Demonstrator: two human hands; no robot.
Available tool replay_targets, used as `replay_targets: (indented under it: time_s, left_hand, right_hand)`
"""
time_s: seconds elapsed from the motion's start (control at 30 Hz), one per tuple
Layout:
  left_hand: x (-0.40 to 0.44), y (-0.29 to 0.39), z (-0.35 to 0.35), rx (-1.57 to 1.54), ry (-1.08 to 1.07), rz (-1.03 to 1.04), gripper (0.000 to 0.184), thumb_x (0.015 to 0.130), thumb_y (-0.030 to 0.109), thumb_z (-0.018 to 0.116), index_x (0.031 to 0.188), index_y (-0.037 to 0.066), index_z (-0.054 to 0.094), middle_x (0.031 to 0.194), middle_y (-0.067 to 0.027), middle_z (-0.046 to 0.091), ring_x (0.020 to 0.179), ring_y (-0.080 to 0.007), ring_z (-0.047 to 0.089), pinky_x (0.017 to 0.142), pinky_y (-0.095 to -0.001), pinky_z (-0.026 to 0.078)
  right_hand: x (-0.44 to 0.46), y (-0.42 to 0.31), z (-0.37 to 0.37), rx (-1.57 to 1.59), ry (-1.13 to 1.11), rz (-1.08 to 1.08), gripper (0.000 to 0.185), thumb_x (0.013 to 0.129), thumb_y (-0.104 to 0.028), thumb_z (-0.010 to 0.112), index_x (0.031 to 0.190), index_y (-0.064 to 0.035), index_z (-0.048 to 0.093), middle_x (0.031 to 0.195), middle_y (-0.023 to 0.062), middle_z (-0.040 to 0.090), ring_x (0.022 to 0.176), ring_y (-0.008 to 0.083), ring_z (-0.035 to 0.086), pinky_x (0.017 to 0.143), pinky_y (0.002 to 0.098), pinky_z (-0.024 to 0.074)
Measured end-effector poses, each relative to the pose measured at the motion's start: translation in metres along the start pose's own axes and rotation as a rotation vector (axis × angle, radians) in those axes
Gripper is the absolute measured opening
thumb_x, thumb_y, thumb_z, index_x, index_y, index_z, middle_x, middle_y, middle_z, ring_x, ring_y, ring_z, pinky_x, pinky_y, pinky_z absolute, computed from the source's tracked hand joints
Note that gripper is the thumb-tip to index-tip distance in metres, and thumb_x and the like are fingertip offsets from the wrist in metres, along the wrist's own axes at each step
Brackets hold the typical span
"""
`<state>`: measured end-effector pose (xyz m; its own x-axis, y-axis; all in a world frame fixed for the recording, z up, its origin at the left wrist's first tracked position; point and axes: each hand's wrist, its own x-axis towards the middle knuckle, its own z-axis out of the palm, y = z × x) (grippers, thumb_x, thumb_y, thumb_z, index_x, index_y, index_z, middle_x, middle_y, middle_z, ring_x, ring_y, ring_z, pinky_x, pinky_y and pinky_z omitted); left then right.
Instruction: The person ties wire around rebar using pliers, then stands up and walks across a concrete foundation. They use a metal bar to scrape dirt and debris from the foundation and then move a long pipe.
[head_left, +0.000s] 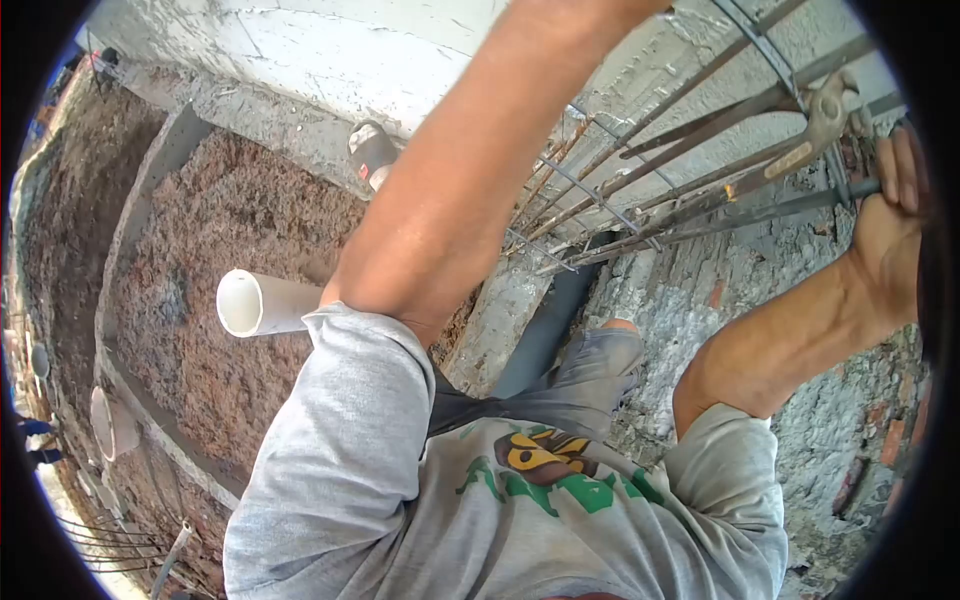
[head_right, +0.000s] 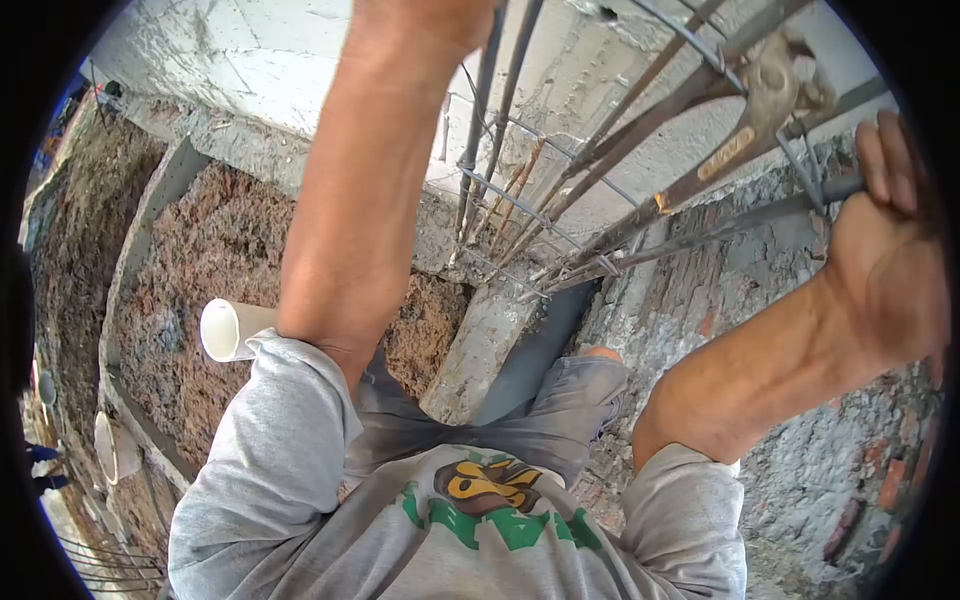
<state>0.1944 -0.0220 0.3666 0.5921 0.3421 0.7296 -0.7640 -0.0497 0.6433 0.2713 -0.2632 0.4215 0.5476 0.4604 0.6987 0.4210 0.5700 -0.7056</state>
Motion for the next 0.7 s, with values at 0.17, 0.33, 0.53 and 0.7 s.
replay_targets:
  time_s: [0.17,0.33,0.53,0.7]
  left_hand:
    - [-0.005,0.007,0.014,0.228,0.125,-0.219,0.039,0.098,0.038,0.045,0.087,0.004,0.063,0.068,-0.0088,0.063,0.066,-0.0178,0.061,0.062,-0.0344,0.046]
    - [0.003,0.024,0.012,0.104,0.224,-0.222,0.043,0.099,0.032,0.039,0.070,0.002,0.049,0.064,-0.0118,0.045,0.066,-0.0337,0.048,0.072,-0.0450,0.038]
    - [0.015,0.040,0.011,0.080,0.244,-0.410,0.044,0.099,0.035,0.040,0.072,0.001,0.052,0.067,-0.0124,0.048,0.072,-0.0324,0.050,0.082,-0.0441,0.038]
    - [0.011,0.040,0.011,0.080,0.207,-0.490,0.045,0.098,0.036,0.041,0.077,0.000,0.059,0.075,-0.0153,0.057,0.080,-0.0314,0.056,0.083,-0.0435,0.041]
  right_hand:
    - [-0.009,-0.017,0.029,-0.052,0.123,0.149,0.022,0.099,-0.024,0.042,0.095,-0.0030,0.047,0.073,-0.0006,0.032,0.065,0.0104,0.030,0.062,0.0272,0.0285]
    - [0.011,-0.048,0.044,-0.232,0.322,0.552,0.027,0.100,-0.027,0.044,0.080,-0.0095,0.044,0.070,0.0007,0.033,0.070,0.0167,0.037,0.079,0.0365,0.0352]
    - [0.027,-0.056,0.054,-0.228,0.456,0.736,0.029,0.099,-0.025,0.048,0.074,-0.0088,0.046,0.069,0.0032,0.039,0.076,0.0195,0.044,0.081,0.0376,0.0368]
    - [0.024,-0.057,0.051,-0.287,0.374,0.748,0.031,0.099,-0.027,0.047,0.075,-0.0084,0.044,0.070,0.0026,0.039,0.078,0.0201,0.045,0.088,0.0407,0.0375]
